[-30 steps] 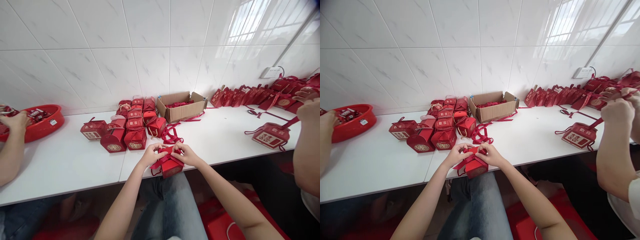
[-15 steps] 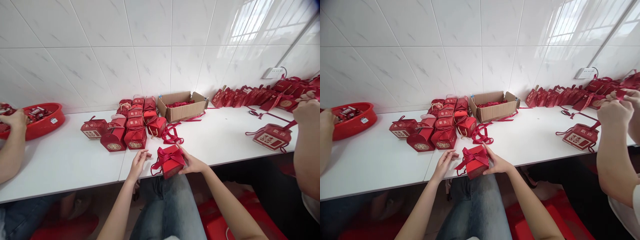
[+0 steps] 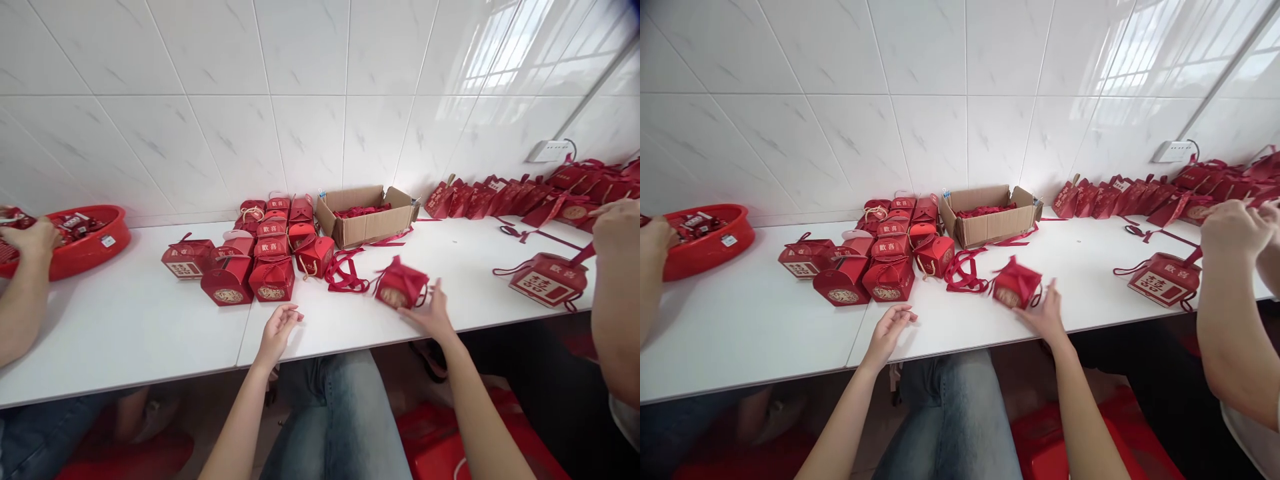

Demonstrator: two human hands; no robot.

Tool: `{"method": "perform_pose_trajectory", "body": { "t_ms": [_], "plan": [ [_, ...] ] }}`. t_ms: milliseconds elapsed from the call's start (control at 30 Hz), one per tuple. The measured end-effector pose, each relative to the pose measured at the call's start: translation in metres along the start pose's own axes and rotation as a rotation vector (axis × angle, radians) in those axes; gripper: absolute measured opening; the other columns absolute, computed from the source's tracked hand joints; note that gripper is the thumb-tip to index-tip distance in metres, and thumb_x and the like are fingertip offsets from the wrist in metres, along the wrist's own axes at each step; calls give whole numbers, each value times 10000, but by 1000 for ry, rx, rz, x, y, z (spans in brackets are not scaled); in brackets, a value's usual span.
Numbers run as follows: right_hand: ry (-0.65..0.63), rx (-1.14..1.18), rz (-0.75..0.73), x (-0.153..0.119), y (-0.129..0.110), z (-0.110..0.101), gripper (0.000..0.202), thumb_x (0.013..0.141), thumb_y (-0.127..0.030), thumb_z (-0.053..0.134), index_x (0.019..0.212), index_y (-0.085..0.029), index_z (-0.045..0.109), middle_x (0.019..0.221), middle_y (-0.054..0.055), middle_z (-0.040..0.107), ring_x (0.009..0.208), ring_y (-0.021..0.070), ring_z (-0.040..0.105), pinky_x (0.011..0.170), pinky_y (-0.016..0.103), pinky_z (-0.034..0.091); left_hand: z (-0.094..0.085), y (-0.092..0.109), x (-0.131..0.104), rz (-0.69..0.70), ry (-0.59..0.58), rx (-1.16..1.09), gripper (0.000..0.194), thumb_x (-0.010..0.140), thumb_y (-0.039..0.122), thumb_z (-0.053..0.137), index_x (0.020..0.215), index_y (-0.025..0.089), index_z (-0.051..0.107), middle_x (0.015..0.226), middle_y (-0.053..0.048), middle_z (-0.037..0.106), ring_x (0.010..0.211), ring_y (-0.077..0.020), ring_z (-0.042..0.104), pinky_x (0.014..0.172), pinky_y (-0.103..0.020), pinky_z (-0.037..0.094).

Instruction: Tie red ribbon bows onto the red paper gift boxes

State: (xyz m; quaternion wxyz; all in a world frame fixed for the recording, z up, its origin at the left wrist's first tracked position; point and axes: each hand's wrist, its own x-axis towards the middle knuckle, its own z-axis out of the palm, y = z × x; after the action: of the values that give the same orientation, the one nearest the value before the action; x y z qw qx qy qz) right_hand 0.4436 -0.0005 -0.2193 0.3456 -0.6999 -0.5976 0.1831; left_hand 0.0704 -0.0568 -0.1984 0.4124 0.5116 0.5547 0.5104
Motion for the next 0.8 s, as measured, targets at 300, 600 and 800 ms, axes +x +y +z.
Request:
{"method": "perform_pose_trajectory", "body": {
  "t_ms": [300, 600, 800],
  "plan": [
    [51, -447, 202, 1, 3, 18, 853, 824, -593, 372, 1426, -2, 247, 1468, 257, 252, 1368, 385, 185, 1096, 500, 146, 0, -9, 1, 13, -37, 27, 292, 802, 405, 588, 991, 186, 546, 854, -42, 633, 909, -198, 629, 891, -358, 465],
    [-69, -238, 5, 4, -33, 46, 454, 911, -279, 353, 1327, -125, 450, 1431, 248, 328, 1341, 451, 187, 996, 692, 92, -2, -7, 3, 62, -102, 75, 232, 789, 379, 613, 893, 172, 600, 902, -54, 634, 908, -196, 613, 879, -333, 459],
    [-192, -201, -427, -50, -115, 110, 377, 853, -67, 375, 1148, -168, 586, 1264, 163, 535, 1240, 322, 388, 1023, 587, 218, -3, -10, 1, 90, -86, 181, 215, 817, 371, 570, 869, 163, 593, 879, -52, 625, 880, -188, 600, 849, -330, 467]
  ]
}}
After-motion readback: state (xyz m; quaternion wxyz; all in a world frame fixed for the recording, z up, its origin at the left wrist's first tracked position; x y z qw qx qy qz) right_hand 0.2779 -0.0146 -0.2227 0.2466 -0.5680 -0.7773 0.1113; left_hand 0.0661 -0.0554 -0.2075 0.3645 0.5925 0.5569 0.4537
